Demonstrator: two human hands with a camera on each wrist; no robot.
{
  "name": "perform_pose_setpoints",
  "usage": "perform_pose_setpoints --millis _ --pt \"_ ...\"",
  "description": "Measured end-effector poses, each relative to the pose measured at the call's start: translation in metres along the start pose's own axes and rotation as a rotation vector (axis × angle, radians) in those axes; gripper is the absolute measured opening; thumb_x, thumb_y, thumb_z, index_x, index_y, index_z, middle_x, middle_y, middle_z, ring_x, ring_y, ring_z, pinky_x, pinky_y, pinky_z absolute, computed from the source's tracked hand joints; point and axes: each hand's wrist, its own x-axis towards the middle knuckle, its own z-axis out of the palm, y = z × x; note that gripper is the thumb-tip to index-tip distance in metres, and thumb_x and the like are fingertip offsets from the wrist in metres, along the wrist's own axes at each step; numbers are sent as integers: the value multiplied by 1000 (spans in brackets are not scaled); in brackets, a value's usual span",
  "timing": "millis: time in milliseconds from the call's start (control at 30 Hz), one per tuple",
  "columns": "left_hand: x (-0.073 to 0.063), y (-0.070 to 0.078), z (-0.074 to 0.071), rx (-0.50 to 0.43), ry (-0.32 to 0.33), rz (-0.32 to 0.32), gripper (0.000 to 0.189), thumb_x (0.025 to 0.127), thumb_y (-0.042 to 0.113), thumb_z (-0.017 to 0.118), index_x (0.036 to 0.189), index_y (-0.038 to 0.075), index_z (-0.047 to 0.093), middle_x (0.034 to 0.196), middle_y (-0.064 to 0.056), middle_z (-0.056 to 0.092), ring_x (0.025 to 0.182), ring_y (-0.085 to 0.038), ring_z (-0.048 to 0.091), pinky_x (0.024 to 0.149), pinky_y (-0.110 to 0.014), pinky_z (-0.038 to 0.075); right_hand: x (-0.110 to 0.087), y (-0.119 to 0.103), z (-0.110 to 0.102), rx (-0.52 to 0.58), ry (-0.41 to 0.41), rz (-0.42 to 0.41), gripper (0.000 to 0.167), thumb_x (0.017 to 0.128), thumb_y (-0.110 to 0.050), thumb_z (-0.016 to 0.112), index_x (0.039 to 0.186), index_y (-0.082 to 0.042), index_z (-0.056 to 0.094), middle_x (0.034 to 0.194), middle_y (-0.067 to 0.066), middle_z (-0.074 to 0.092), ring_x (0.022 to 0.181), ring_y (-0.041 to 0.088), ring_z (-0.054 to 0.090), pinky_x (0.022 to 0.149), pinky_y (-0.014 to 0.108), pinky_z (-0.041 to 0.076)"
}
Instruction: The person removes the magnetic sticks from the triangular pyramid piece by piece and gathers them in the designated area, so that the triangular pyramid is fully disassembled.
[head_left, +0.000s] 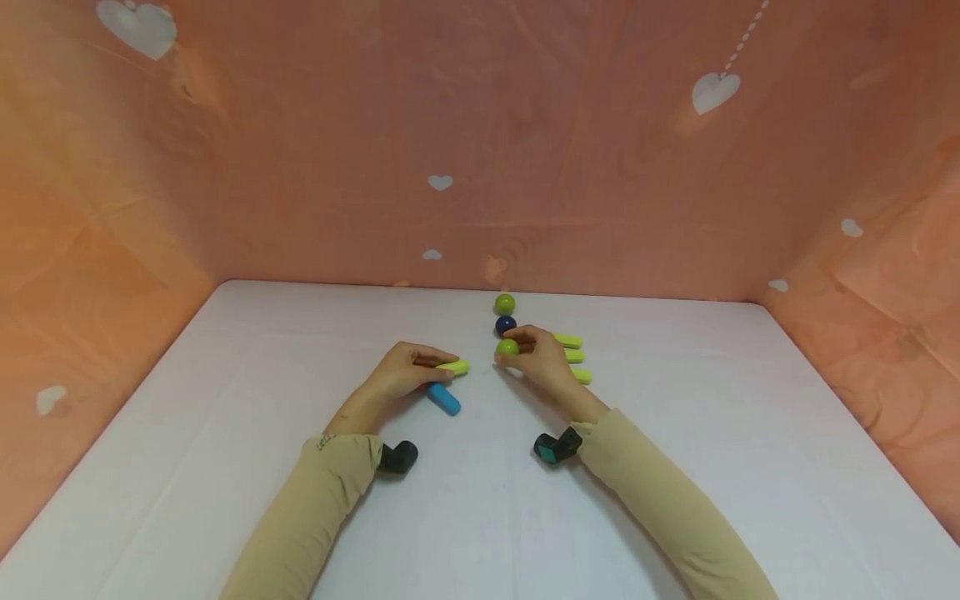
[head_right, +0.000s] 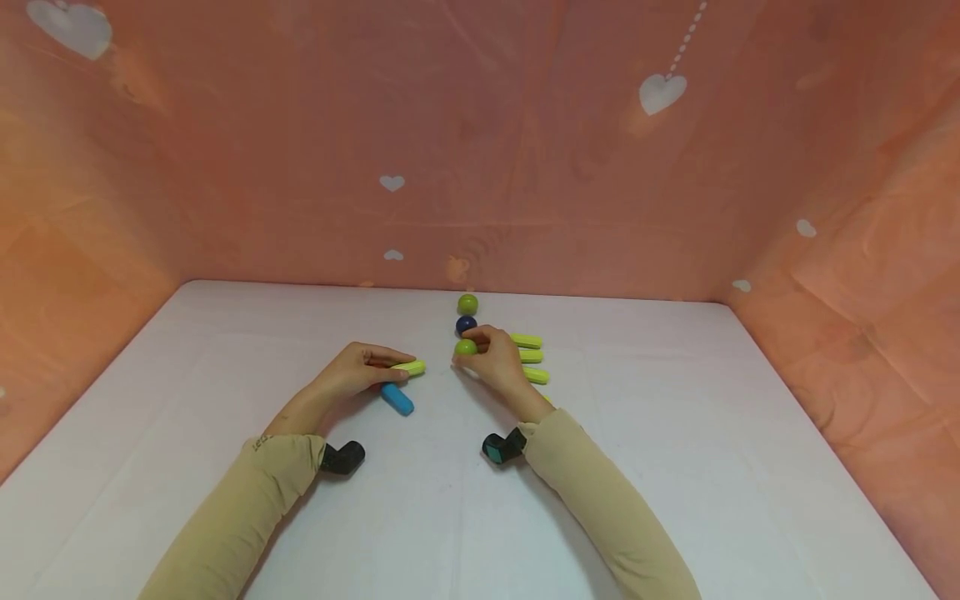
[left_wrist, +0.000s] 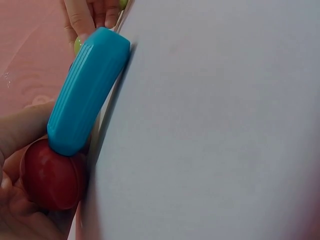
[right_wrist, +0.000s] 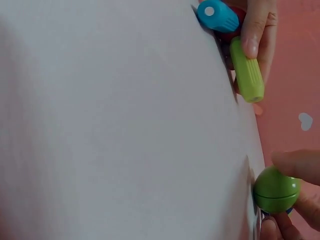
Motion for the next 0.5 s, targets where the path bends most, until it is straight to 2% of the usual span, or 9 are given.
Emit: perform_pose_setpoints --millis 167,267,367,500 --pt "1 -1 0 4 2 4 31 86 11 71 116 3 69 122 -14 66 106 -18 57 84 -22 49 -4 -2 -6 54 37 -14 48 79 -16 77 123 -7 62 127 13 57 112 27 52 95 38 45" --pt "2 -2 -1 19 -4 20 31 86 11 71 116 4 69 121 -14 66 110 -20 56 92 -29 48 -8 -5 -10 105 69 -48 48 80 -12 75 124 -3 61 130 18 55 116 31 50 97 41 44" --pt "1 -3 -3 43 -16 38 30 86 12 71 116 5 70 121 -13 66 117 -24 53 104 -38 41 -13 -7 -12 124 100 -84 46 80 -10 73 123 0 60 129 20 55 118 32 50 99 43 45" --pt "2 -5 -6 63 -49 73 31 86 11 71 116 4 69 122 -13 65 122 -28 51 110 -43 34 -20 -10 -12 132 138 -114 42 80 -10 75 120 0 63 125 18 58 114 31 54 96 40 47"
